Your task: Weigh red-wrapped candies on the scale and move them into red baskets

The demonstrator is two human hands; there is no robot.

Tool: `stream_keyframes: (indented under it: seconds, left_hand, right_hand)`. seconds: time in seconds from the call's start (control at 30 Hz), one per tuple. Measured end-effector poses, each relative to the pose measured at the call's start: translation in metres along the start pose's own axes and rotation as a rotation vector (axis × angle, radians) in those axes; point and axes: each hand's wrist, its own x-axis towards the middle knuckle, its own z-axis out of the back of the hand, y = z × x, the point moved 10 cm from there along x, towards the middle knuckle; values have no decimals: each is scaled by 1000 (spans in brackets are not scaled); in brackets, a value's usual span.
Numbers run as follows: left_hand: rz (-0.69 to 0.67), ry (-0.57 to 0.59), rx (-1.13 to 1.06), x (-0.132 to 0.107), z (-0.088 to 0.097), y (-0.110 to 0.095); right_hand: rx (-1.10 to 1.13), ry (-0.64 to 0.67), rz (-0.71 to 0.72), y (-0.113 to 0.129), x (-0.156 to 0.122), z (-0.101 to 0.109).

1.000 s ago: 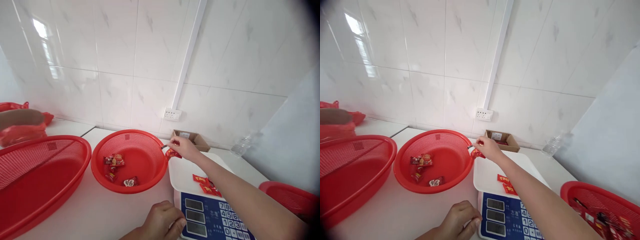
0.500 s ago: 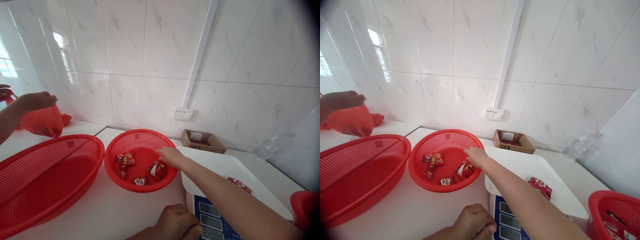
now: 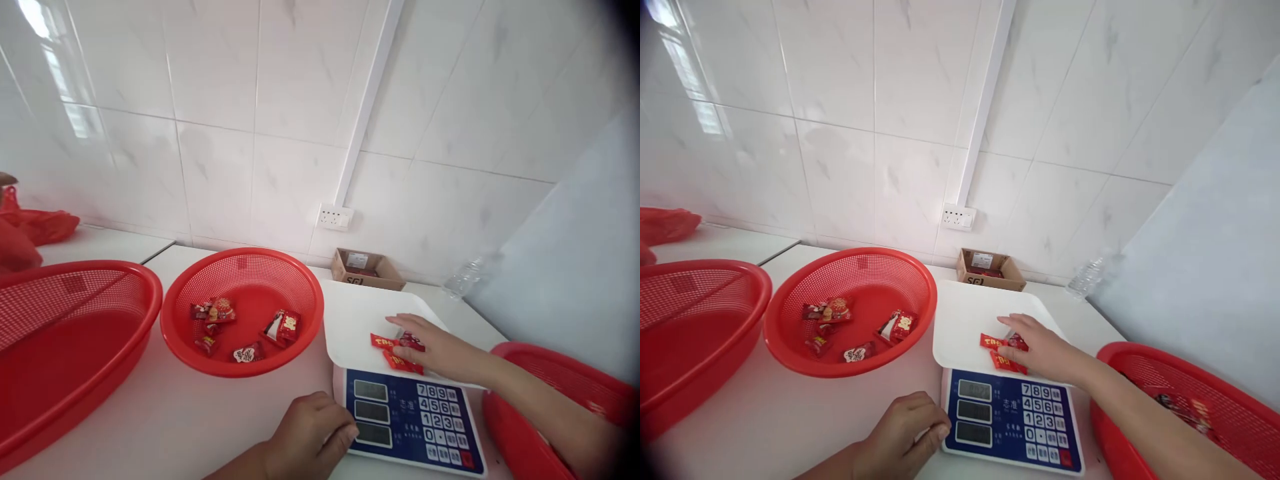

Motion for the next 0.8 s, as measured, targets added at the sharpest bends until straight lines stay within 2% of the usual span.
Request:
stream_keyframes:
  seconds: [0.07,0.13,0.27,0.47,0.67,0.8]
  left_hand:
    - [23,18,-6,0,0,0]
    - [53,38,-8,1,-1,2]
    - [88,46,-6,2,0,5]
    - [47,42,-2,1,-4,7]
    - [43,28,-1,0,-4,8]
    - [21,25,15,1,-3,6]
  right_hand:
    - [31,39,11,-3,-8,-12]
    - [52,21,34,1,-10,-16]
    - [48,-77,86,18,-3,-9]
    - [29,-182,225,45,10,3]
    - [-17,-278,111,35,22,8]
    - [-110,-323,111,33,26,12]
